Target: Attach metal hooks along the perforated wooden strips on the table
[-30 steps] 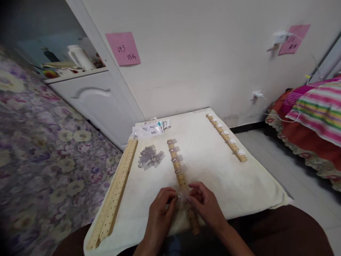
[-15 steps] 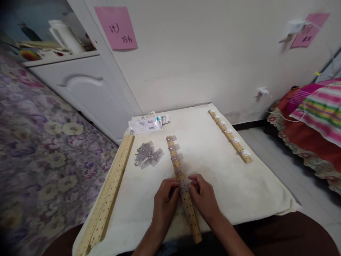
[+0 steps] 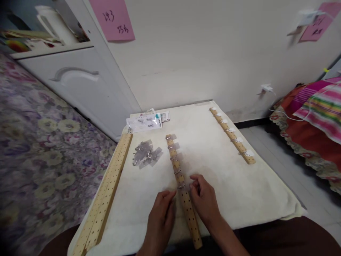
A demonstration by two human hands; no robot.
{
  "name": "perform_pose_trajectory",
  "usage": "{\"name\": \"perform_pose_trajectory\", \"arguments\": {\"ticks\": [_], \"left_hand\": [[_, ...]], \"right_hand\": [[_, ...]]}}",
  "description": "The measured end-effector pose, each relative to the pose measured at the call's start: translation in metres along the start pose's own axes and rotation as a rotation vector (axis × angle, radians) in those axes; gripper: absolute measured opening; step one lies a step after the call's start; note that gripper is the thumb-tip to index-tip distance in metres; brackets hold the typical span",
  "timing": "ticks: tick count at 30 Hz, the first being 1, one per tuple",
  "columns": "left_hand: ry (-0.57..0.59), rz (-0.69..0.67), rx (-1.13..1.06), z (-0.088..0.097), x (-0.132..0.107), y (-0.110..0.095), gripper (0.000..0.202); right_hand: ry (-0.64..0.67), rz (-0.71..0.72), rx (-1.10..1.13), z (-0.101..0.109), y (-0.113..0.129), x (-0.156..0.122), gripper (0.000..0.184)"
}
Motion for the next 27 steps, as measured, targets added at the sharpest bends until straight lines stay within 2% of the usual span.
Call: {"name": "perform_pose_trajectory", "arguments": {"ticks": [4, 7, 27], "left_hand": [[0.020, -0.127, 0.107, -0.005, -0.008, -0.001, 0.043], [0.031, -0.164, 0.175, -0.008, -0.008, 0.000, 0.044], [0.087, -0.166, 0.293, -0.012, -0.011, 0.002, 0.046]], "right_hand": [[-0.005, 0.002, -0.023, -0.001, -0.001, 0.002, 0.024], [0.009, 0.005, -0.019, 0.000, -0.002, 0.002, 0.024], [0.018, -0.008, -0.027, 0.001, -0.004, 0.000, 0.025]]}}
Point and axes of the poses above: each hand's wrist, its own x-axis towards the middle knuckle, its own z-axis out of the back of the hand, y = z × x, the point moved 3 cm from there along x, towards the middle knuckle, and after that the axes turned 10 degrees about -x, right-handed, at the moved point
